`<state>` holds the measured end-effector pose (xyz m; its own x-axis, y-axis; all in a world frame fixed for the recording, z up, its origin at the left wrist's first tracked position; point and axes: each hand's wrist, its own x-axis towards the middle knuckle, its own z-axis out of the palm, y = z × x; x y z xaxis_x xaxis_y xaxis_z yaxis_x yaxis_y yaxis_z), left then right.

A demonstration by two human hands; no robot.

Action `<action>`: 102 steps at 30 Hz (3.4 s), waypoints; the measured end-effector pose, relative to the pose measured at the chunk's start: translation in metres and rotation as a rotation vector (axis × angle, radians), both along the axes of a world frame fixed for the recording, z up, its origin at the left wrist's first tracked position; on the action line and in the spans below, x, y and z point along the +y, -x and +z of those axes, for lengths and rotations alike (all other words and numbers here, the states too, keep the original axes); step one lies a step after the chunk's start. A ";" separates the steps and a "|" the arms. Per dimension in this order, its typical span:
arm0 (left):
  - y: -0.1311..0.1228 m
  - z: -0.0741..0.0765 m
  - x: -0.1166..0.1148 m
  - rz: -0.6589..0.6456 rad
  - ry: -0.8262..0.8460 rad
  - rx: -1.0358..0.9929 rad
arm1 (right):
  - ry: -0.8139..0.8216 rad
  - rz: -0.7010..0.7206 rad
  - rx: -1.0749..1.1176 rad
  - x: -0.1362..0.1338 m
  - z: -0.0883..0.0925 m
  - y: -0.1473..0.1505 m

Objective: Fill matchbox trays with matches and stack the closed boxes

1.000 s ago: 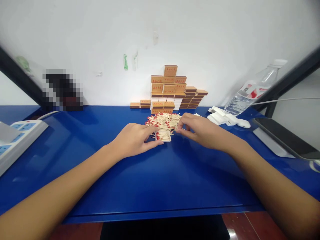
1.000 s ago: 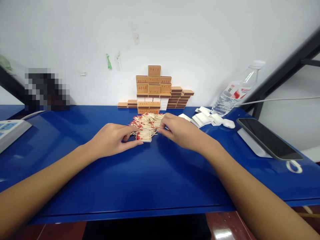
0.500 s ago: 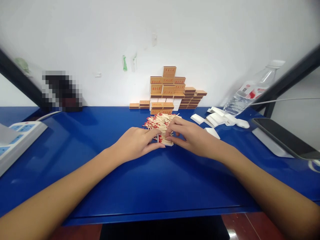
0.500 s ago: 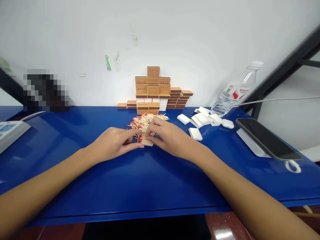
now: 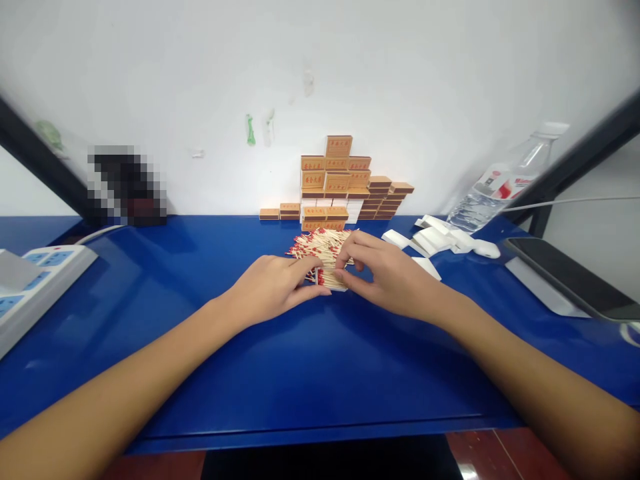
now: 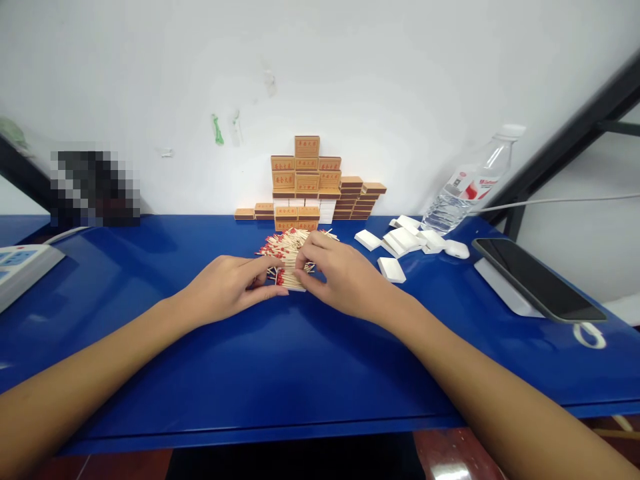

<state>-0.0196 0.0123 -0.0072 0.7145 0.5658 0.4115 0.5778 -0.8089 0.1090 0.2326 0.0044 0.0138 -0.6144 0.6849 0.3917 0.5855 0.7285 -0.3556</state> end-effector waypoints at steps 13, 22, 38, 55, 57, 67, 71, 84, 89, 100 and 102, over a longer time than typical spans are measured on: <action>-0.001 0.001 -0.001 0.022 0.076 -0.094 | 0.105 -0.040 0.069 0.001 -0.001 0.000; 0.003 0.000 0.007 0.084 0.191 -0.247 | 0.269 -0.008 0.159 0.012 -0.005 -0.005; 0.006 -0.002 0.012 0.096 0.325 -0.406 | 0.390 -0.843 0.852 0.108 0.024 -0.069; -0.005 0.010 -0.010 -0.018 0.250 -0.092 | 0.503 -0.759 1.059 0.074 0.045 -0.063; -0.003 0.013 -0.008 0.034 0.138 -0.235 | 0.618 -0.625 0.976 0.046 0.038 -0.038; 0.011 0.012 0.014 0.004 0.054 -0.366 | 0.671 -0.096 0.347 0.005 0.003 0.004; 0.015 0.010 0.022 0.110 0.132 -0.383 | 0.409 0.010 -0.082 0.000 0.004 -0.008; 0.021 0.012 0.029 0.135 0.310 -0.392 | 0.480 -0.001 0.225 0.024 0.010 -0.036; 0.024 0.014 0.032 0.106 0.315 -0.376 | 0.547 0.012 0.282 0.025 0.013 -0.039; 0.025 0.011 0.032 0.043 0.414 -0.403 | 0.511 -0.040 0.347 0.025 0.009 -0.037; 0.025 0.012 0.031 0.035 0.429 -0.401 | 0.526 -0.051 0.364 0.024 0.010 -0.037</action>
